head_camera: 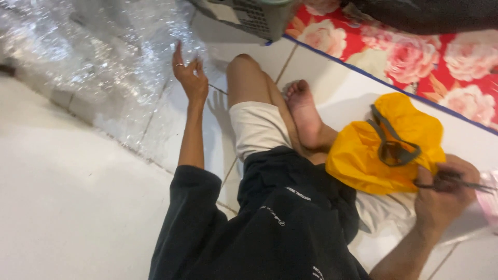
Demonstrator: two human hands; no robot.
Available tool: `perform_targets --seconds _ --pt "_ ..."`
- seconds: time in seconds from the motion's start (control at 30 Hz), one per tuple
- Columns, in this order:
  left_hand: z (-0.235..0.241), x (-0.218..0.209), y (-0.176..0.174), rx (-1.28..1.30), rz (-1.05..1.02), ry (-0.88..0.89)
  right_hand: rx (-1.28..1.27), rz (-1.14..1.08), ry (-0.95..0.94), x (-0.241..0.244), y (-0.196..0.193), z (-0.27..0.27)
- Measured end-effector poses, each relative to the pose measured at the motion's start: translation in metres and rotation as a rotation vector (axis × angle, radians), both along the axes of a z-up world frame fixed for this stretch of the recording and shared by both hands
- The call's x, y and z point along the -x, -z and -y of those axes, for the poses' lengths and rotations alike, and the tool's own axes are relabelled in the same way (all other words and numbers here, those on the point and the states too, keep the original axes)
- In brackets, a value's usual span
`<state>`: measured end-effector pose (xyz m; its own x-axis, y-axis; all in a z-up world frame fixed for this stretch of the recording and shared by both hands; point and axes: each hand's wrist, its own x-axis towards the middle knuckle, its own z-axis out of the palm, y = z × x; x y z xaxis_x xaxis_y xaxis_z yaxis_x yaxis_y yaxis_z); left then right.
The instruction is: The person sits cross-legged on the floor and uses scissors to cut the drawstring and edges of a yellow fabric bag. They repeatedly trim the bag's opening and remove excess material, then briefly handle a black plastic object at the end.
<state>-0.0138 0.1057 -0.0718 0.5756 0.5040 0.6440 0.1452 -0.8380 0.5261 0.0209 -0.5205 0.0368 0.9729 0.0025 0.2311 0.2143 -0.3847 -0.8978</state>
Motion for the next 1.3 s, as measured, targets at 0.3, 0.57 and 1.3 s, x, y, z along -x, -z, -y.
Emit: perform_targets --seconds 0.3,0.57,1.3 --pt "0.242 -0.029 -0.106 0.564 -0.32 0.999 0.01 0.086 -0.045 -0.018 -0.046 -0.054" --pt "0.365 -0.035 -0.122 1.013 -0.283 1.142 -0.148 -0.054 -0.127 -0.023 -0.042 -0.057" --pt "0.339 -0.02 -0.122 1.048 -0.38 0.809 -0.696 -0.728 -0.602 0.046 -0.004 -0.082"
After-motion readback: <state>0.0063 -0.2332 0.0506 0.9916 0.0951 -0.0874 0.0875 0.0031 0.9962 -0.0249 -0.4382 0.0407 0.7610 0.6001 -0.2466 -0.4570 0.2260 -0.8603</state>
